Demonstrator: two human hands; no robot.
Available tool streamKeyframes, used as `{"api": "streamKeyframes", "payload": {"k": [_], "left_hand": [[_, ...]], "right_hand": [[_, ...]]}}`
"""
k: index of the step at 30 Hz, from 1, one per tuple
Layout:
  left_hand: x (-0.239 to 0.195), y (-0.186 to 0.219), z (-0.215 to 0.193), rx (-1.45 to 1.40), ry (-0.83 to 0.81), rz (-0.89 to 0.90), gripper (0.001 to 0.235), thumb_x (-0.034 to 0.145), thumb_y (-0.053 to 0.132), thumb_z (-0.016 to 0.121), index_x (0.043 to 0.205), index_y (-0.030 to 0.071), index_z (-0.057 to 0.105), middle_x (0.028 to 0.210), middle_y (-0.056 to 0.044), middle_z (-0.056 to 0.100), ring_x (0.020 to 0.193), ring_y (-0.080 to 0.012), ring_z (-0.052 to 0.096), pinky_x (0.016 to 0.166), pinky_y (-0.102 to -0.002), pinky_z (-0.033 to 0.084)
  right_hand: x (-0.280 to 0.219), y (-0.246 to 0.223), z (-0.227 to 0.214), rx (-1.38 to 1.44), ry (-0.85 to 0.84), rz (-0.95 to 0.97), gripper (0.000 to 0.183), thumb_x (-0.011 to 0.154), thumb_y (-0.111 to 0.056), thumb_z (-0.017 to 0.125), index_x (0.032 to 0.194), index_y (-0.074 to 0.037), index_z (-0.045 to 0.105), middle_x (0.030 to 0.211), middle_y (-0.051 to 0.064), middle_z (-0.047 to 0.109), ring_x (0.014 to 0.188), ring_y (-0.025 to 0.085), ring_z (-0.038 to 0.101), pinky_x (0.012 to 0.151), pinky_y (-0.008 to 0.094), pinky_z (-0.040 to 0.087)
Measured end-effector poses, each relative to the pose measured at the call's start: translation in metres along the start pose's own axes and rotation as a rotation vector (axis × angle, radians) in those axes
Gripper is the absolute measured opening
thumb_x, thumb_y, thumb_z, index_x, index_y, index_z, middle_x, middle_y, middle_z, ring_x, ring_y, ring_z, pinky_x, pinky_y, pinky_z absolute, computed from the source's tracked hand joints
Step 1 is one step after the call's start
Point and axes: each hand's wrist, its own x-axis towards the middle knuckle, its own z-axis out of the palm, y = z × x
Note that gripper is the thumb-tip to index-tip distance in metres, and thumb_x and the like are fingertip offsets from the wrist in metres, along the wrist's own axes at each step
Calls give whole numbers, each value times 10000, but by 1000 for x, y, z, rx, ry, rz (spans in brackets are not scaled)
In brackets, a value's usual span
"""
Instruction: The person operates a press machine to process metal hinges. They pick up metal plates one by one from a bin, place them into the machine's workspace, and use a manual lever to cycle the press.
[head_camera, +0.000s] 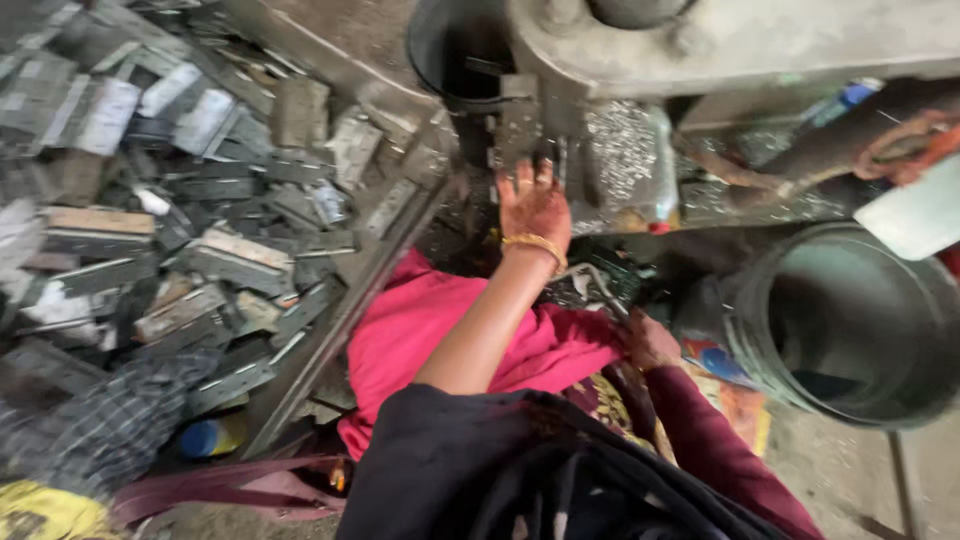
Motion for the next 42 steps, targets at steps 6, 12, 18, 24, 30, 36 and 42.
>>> {"api": "streamKeyframes", "payload": {"k": [6,12,18,24,30,36,42], "left_hand": [[6,7,-1,-8,-199,47,410,1018,211,420,1347,127,651,1637,-41,370,1565,-289,239,1221,-595,138],[12,14,9,-12,16,11,419,971,197,440,1324,126,654,1577,-55,436,1496,-279,289,1215,-609,113],[20,5,-24,57,-226,32,361,1059,206,427,1287,147,700,1644,-14,404,1595,-262,235,1274,-570,68],[22,9,-6,67,-22,20,420,993,192,440,1350,117,647,1611,-46,389,1536,-284,245,1231,-594,61],[33,3,-16,81,-158,-4,430,1028,198,380,1386,123,606,1653,-49,340,1561,-266,203,1249,-603,28],[51,27,-13,166,-170,-24,478,1003,219,411,1440,86,550,1639,-72,313,1542,-300,197,1209,-630,47],[15,-45,-9,-291,238,1,728,632,126,818,1338,199,658,1555,-137,484,1402,-368,450,1127,-550,366]], "right_hand": [[-13,-12,-44,-270,53,-1,414,901,-458,687,1139,-128,612,985,217,730,945,432,689,774,557,544],[3,6,-1,-134,60,-104,412,902,-460,680,1120,-117,610,986,220,728,951,436,689,775,556,542],[-2,-5,-36,-262,37,-49,413,904,-463,672,1101,-106,609,986,223,725,957,440,688,775,555,540],[8,8,-1,-143,63,-115,415,906,-465,664,1082,-94,607,986,227,723,962,443,687,776,554,538],[-6,-17,-46,-316,66,-67,436,907,-507,649,1071,-106,599,991,212,712,942,459,688,777,563,536],[14,16,7,-125,92,-126,413,929,-482,636,1060,-92,605,982,233,698,949,480,666,767,569,523],[4,-6,-24,-211,8,-92,433,967,-460,580,1181,-85,548,940,256,706,881,479,679,747,572,535]]}}
